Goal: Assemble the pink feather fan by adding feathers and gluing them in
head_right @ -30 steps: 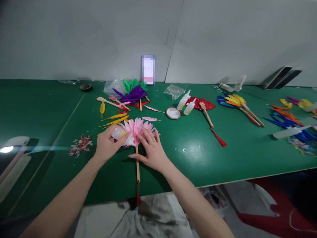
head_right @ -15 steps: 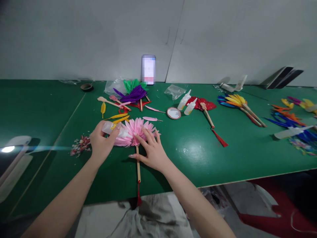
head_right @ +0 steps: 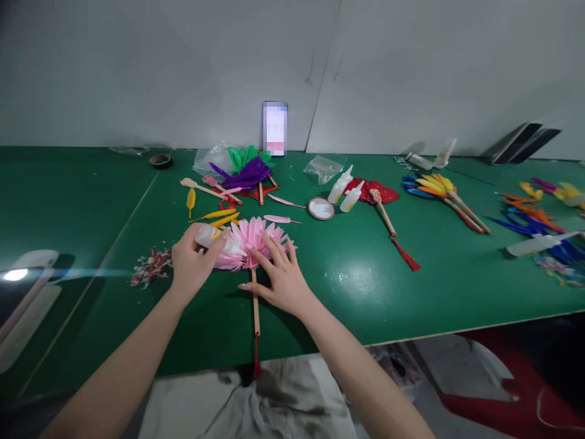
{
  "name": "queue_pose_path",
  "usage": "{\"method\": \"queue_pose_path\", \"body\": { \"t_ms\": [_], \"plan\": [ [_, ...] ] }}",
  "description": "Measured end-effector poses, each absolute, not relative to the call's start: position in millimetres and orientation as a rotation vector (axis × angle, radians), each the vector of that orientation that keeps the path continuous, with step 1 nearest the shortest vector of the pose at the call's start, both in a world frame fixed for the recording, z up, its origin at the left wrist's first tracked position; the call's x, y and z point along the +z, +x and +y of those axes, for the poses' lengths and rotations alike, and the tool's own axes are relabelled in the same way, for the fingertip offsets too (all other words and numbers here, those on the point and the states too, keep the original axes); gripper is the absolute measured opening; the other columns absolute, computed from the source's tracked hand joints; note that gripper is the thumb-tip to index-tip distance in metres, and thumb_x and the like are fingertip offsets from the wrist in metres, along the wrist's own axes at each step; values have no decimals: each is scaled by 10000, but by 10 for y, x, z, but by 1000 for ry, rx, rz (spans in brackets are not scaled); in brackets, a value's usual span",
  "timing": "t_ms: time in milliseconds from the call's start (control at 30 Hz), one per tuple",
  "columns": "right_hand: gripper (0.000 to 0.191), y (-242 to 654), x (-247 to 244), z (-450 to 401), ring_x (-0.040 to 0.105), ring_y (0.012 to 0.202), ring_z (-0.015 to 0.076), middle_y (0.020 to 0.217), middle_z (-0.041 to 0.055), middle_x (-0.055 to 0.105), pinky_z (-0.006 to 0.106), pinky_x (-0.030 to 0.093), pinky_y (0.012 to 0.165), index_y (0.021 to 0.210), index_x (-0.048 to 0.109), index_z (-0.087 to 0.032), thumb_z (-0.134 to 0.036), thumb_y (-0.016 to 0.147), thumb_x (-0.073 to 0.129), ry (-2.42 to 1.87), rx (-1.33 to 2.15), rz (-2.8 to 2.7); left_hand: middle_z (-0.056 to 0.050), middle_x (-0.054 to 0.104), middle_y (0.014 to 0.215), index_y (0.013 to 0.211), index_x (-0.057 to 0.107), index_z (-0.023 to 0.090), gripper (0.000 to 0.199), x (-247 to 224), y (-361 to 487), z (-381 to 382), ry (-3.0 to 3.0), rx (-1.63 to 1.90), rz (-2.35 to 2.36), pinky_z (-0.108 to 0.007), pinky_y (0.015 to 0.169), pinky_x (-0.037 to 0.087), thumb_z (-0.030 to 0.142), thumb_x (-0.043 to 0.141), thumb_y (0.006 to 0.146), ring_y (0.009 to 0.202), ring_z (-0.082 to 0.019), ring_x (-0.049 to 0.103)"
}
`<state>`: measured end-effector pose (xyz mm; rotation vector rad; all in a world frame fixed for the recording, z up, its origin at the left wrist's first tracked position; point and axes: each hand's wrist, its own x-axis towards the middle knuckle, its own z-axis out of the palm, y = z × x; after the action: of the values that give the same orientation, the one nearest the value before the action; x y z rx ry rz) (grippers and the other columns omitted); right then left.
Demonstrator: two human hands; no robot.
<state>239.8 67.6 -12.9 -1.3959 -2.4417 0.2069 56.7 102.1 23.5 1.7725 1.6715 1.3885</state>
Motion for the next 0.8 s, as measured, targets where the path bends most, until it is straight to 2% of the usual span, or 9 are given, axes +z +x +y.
{"method": "queue_pose_path", "body": {
  "t_ms": [267, 600, 800],
  "plan": [
    [704, 2428, -130, 683, 196, 1385, 261, 1493, 140, 246, 524, 115, 1109, 1411, 301, -198, -599, 848, 435, -1418, 213, -2340, 49, 513, 574, 693, 500, 203, 277, 233, 491, 1070, 1730, 1392, 1699, -211, 468, 370, 441, 629, 750, 499, -101, 471],
    [797, 2435, -147, 671, 195, 1380, 300, 1501, 156, 207, 563, 133, 1089, 1405, 327, -213, -644, 767, 532, -1381, 236, -2390, 41, 522, 587, 708, 522, 200, 239, 229, 534, 1026, 1891, 1292, 1586, -209, 470, 371, 404, 642, 744, 498, -95, 457],
    [752, 2428, -149, 656, 179, 1386, 295, 1502, 131, 219, 565, 127, 1092, 1399, 344, -233, -621, 783, 530, -1358, 245, -2426, 30, 542, 604, 733, 541, 197, 233, 250, 548, 1020, 1998, 1276, 1540, -225, 490, 407, 404, 647, 719, 501, -109, 492]
  ]
}}
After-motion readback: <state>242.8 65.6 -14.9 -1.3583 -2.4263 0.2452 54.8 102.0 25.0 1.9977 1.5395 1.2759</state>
